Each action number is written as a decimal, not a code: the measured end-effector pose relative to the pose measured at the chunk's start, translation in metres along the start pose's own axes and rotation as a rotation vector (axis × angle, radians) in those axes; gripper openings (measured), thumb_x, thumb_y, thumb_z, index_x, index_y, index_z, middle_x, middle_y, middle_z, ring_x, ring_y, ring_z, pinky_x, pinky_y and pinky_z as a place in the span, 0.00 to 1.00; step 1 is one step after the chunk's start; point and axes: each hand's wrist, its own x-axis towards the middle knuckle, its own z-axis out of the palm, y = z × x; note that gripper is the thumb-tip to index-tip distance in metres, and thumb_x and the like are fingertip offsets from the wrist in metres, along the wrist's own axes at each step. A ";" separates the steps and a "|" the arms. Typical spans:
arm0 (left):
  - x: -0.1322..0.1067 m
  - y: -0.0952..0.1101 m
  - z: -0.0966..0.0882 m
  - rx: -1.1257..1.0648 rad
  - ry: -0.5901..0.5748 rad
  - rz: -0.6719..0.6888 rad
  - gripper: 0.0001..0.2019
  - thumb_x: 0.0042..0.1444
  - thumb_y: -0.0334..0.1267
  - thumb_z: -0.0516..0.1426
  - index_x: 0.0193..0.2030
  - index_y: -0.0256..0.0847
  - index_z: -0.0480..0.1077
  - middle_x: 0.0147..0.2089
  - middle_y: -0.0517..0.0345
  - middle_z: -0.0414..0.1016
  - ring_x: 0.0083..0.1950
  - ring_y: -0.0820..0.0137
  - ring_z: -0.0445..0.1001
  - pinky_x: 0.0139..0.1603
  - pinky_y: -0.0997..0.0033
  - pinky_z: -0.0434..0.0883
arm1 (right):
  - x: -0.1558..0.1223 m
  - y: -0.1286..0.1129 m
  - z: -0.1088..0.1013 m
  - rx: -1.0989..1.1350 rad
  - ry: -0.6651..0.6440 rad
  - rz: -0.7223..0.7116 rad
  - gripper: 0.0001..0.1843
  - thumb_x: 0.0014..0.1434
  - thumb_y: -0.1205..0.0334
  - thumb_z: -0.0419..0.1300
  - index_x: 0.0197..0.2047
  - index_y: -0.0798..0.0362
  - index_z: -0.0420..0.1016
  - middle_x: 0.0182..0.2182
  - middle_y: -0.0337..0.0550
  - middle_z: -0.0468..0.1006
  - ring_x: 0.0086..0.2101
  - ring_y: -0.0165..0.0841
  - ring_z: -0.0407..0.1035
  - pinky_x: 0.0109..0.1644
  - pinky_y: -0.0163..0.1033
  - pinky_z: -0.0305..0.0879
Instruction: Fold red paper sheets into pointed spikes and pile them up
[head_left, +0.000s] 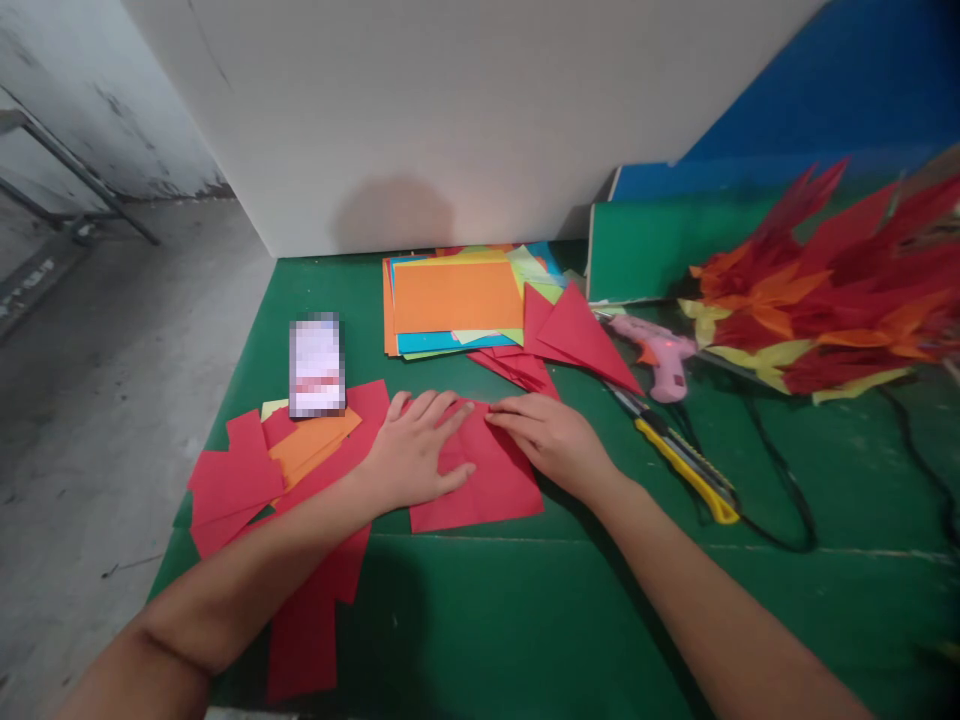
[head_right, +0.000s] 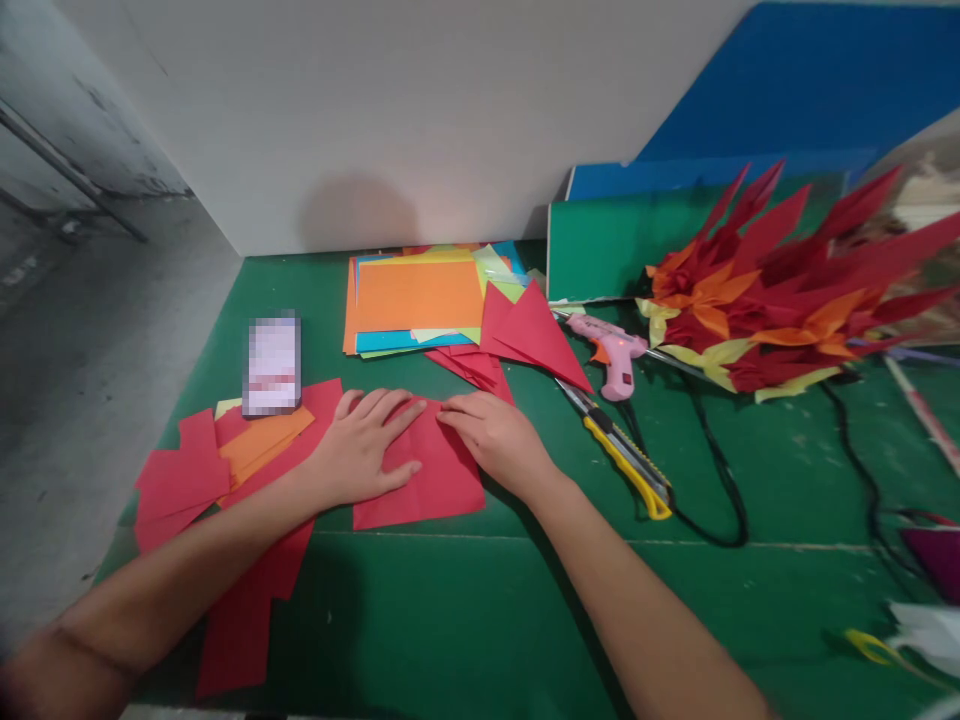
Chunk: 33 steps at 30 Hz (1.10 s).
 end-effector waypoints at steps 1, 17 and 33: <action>0.000 0.000 0.000 0.004 0.000 -0.004 0.30 0.59 0.54 0.48 0.65 0.43 0.57 0.64 0.47 0.61 0.61 0.55 0.59 0.62 0.48 0.50 | 0.000 0.000 0.000 0.000 0.000 -0.002 0.14 0.63 0.71 0.51 0.41 0.54 0.78 0.40 0.48 0.80 0.39 0.36 0.73 0.42 0.42 0.72; 0.000 0.001 0.001 0.032 0.023 -0.007 0.29 0.59 0.54 0.49 0.63 0.43 0.61 0.62 0.48 0.62 0.60 0.53 0.59 0.62 0.45 0.50 | 0.015 -0.011 0.009 -0.136 -0.240 0.097 0.25 0.60 0.73 0.46 0.59 0.56 0.69 0.39 0.52 0.73 0.34 0.39 0.65 0.39 0.45 0.64; -0.002 0.002 0.003 0.022 0.039 -0.015 0.27 0.59 0.54 0.50 0.63 0.49 0.62 0.62 0.49 0.63 0.61 0.53 0.59 0.64 0.41 0.46 | -0.002 -0.003 -0.008 -0.110 0.073 0.253 0.16 0.58 0.74 0.48 0.30 0.52 0.75 0.31 0.45 0.78 0.34 0.37 0.70 0.40 0.43 0.66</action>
